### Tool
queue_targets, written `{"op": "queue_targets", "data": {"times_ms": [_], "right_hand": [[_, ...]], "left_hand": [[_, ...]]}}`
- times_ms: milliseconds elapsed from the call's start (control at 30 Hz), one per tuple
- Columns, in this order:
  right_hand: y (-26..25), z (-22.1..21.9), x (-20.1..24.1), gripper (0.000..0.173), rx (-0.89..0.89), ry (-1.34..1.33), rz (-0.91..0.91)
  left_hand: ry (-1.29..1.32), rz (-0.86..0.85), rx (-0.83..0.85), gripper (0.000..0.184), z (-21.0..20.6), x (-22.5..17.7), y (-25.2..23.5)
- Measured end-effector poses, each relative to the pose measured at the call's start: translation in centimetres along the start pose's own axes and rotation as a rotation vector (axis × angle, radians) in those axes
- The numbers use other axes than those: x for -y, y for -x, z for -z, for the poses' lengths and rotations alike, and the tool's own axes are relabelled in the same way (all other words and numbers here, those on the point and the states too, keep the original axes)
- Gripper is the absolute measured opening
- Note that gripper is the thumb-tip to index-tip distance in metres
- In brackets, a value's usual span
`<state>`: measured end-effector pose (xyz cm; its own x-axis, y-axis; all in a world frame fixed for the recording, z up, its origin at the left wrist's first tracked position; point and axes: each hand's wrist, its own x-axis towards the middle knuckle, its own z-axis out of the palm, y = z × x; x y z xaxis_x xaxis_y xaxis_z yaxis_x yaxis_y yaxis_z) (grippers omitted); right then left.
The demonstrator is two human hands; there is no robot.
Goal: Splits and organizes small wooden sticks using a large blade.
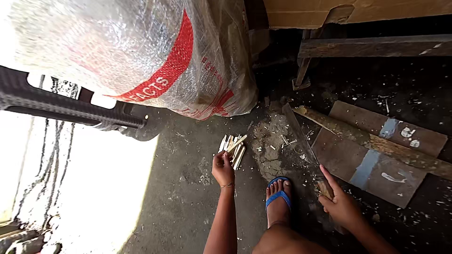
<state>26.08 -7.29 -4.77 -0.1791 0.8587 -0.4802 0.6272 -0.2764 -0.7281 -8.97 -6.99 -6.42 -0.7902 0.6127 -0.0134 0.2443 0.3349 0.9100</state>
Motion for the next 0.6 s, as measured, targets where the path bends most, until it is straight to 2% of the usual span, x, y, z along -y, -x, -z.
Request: {"op": "queue_targets", "data": {"times_ms": [67, 133, 233, 300, 367, 433, 467, 533, 600], "right_hand": [[0.8, 0.6, 0.3, 0.099, 0.019, -0.142, -0.018], [1.8, 1.5, 0.6, 0.102, 0.034, -0.235, -0.020], [3.8, 3.1, 0.3, 0.104, 0.048, -0.289, -0.024], [5.1, 4.7, -0.1, 0.103, 0.086, -0.271, -0.010], [6.3, 5.7, -0.8, 0.101, 0.100, -0.260, 0.012], [6.8, 6.1, -1.6, 0.100, 0.093, -0.270, 0.002], [6.8, 5.9, -2.0, 0.100, 0.078, -0.288, -0.013], [6.2, 5.3, -2.6, 0.101, 0.031, -0.325, -0.050], [5.6, 4.8, -3.1, 0.102, -0.023, -0.315, -0.079]], "left_hand": [[0.109, 0.121, -0.096, 0.021, 1.5, 1.7, -0.2], [0.107, 0.180, -0.113, 0.021, 1.9, 3.4, -0.6], [-0.232, 0.250, -0.043, 0.023, 1.8, 4.4, -0.9], [-0.539, 0.184, -0.004, 0.030, 1.4, 3.3, -0.3], [-0.660, -0.047, 0.045, 0.034, -0.3, 1.6, 1.0], [-0.627, -0.259, 0.247, 0.031, -3.6, -0.2, 2.3], [-0.612, -0.300, 0.396, 0.030, -5.8, -1.3, 2.8], [-0.647, -0.259, 0.654, 0.036, -10.6, -3.3, 3.0], [-0.747, -0.114, 0.808, 0.047, -15.2, -4.6, 2.7]]}}
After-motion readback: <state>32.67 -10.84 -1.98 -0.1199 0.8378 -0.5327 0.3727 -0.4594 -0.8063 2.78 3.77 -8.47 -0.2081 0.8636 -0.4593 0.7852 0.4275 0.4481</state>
